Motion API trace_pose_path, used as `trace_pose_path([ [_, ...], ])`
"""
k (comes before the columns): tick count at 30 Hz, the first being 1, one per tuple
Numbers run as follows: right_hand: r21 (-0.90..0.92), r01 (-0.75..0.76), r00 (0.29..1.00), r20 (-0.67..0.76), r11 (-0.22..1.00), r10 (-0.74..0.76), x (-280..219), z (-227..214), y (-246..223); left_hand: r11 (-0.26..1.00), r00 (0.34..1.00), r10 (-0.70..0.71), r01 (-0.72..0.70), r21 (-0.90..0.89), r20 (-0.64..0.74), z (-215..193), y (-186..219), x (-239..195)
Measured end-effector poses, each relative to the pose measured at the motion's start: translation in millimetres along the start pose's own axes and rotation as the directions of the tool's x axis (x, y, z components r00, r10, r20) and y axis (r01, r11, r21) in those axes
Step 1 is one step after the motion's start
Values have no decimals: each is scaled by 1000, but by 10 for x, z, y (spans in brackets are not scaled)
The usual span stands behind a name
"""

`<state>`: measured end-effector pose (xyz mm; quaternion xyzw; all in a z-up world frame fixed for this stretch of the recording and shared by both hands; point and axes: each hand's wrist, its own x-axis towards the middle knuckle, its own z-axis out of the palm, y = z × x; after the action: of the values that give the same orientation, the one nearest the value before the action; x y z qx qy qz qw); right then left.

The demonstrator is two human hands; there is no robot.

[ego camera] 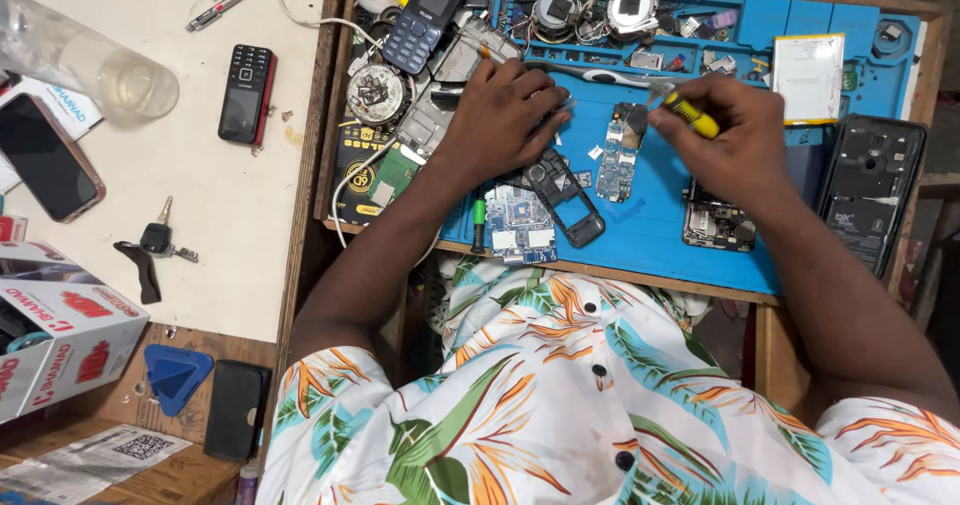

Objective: The person uses a yellow-handled screwdriver to remove screws from a small circuit board and then manipulates the board with fingers, adjusting components on a cluttered workbench. The person continues to handle the board and other small parts without completing a visible final assembly.

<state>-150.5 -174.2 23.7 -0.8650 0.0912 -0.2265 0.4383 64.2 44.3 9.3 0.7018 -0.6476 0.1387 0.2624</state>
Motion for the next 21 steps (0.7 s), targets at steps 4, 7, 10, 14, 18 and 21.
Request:
trace_pose_path([
  [4, -243, 84, 988, 144, 966, -50, 28, 92, -77, 999, 999, -27, 29, -43, 40, -9, -36, 10],
  [7, -170, 178, 965, 223, 969, -138, 60, 185, -100, 997, 999, -39, 41, -72, 31, -7, -67, 11],
  [10, -159, 160, 948, 300, 974, -107, 57, 245, -126, 987, 998, -55, 57, -149, 16, 5, -82, -2],
  [14, -213, 176, 936, 340, 961, -96, 62, 330, -198, 957, 987, -137, 154, -247, 82, -7, -110, 18],
  [18, -330, 114, 938, 345, 937, 8, 41, 384, -234, 949, 985, -164, 172, -265, 52, 23, -97, 23],
  [21, -266, 163, 950, 302, 950, -78, 57, 418, -217, 943, 984, -171, 177, -283, 44, 48, -111, -2],
])
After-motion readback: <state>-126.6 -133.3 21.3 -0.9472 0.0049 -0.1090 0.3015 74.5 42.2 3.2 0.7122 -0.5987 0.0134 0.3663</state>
